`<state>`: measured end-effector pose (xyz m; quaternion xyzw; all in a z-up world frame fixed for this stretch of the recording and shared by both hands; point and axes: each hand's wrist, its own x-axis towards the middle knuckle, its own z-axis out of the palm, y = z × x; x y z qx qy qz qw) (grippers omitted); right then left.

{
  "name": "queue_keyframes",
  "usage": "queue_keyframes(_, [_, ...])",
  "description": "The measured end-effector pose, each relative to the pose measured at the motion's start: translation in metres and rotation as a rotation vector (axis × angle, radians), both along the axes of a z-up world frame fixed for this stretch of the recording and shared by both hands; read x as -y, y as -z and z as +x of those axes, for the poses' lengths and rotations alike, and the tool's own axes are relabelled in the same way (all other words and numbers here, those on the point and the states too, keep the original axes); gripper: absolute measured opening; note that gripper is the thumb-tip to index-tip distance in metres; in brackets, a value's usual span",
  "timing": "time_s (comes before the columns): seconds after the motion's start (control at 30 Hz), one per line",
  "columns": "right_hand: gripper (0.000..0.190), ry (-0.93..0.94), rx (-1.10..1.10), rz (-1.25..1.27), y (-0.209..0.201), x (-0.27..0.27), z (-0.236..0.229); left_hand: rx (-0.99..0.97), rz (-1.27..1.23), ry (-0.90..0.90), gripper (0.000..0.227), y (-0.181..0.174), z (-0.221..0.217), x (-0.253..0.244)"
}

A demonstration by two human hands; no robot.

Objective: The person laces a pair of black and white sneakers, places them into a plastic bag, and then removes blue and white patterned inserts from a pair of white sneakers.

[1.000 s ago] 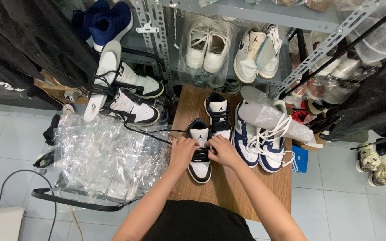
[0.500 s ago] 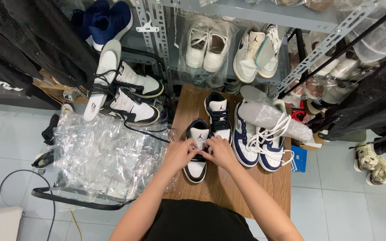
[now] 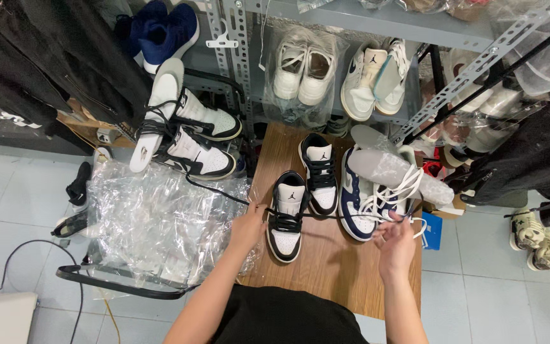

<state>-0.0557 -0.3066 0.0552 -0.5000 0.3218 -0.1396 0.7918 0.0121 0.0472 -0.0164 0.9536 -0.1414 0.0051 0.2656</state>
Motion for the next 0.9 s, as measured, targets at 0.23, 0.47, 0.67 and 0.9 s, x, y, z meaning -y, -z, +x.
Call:
queue_keyframes(0.23, [0.036,-0.605,-0.477,-0.063,0.032,-0.023,-0.047,0.053,0.004,-0.174,0.016,0.021,0.013,-0.008])
queue_keyframes(0.47, [0.036,-0.652,-0.25,-0.259,0.059,-0.06,-0.033,0.199,-0.118,-0.269,0.022,-0.01,0.011,-0.012])
queue_keyframes(0.67, [0.035,-0.803,0.115,-0.842,0.029,-0.109,0.019,0.374,-0.304,-0.354,0.025,-0.061,0.002,-0.029])
queue_keyframes(0.9, [0.029,-1.068,0.312,-1.191,0.006,-0.145,0.071,0.613,-0.293,-0.396,0.021,-0.135,-0.005,-0.049])
